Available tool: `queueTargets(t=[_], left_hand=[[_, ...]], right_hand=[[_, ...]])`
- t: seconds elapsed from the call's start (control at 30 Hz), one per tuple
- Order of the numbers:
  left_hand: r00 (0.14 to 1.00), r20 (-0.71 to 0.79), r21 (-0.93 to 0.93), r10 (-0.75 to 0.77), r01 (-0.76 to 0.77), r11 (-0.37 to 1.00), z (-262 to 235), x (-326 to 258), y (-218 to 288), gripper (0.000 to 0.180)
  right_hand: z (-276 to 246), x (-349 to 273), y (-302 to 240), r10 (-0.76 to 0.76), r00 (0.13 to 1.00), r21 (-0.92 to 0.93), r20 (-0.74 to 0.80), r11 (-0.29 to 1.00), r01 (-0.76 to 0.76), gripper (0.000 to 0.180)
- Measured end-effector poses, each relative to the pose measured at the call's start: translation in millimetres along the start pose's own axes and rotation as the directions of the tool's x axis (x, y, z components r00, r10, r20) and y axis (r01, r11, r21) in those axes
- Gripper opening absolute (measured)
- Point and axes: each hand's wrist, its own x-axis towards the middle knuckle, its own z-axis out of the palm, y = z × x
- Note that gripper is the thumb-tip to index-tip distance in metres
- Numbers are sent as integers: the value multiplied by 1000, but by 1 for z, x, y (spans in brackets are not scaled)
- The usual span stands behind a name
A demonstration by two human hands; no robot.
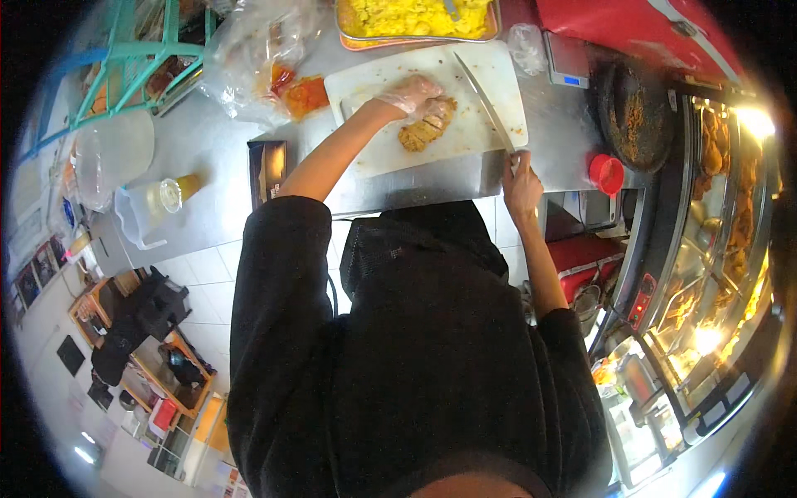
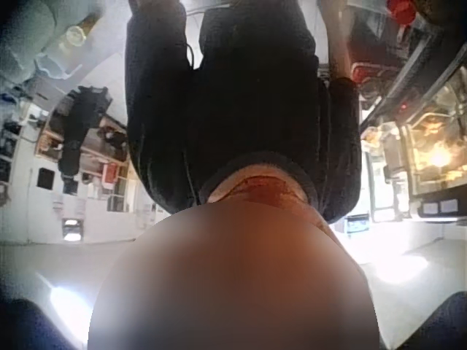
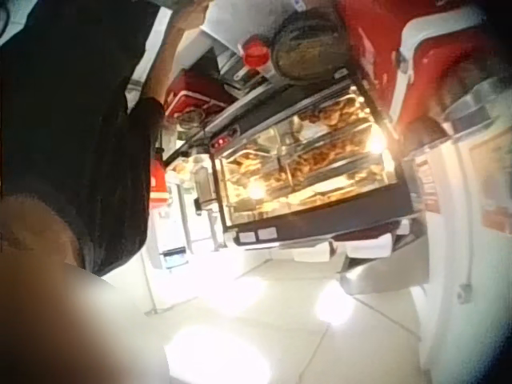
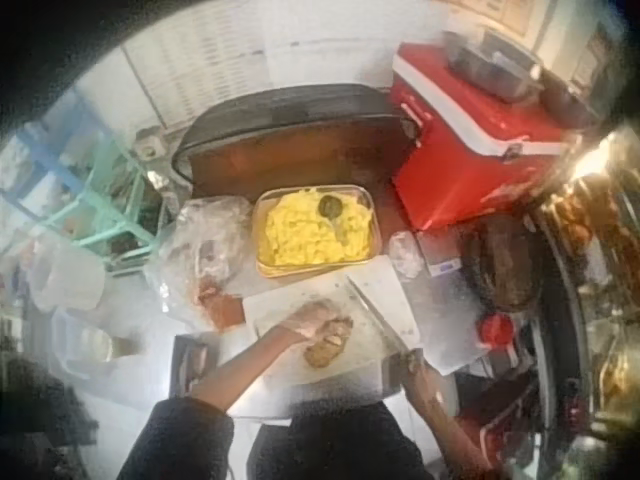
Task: The person assembles multiple red and white cardboard boxes by folding and stacking them on an orange counter. Later, the person puts on a disposable glove, retrieves cooked chicken from a heated display, and cuts it into pieces on a cutting board using a knife.
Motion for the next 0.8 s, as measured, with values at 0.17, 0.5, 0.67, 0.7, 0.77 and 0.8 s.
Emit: queueTargets(t=[0.17,0.5,0.67,0.7,0.77,0.8], left_hand=[[987,-125,381,105,-50,923,-35,-52,55,81],[963,192,675,189,-269,687,40,-4,13,55],[950,-110,687,293,-141,713,70,-24,16,50],[941,-166,619,294,-133,774,67,-32,31,50],[942,-275,602,192,14,798,72,-31,59,51],[928,-347,590,139,100,801,83,-27,59,50]], right_hand=[[-4,21,-4,-15,999,-17,-49,1000,14,34],[-32,30,-5,-77,997,58,4,995,77,49],[-37,37,13,-225,969,199,-105,950,243,44],[-48,37,7,-217,972,236,-89,944,232,45],[-56,40,8,-312,939,234,-145,911,339,45],[-59,43,5,-300,947,260,-116,911,320,44]])
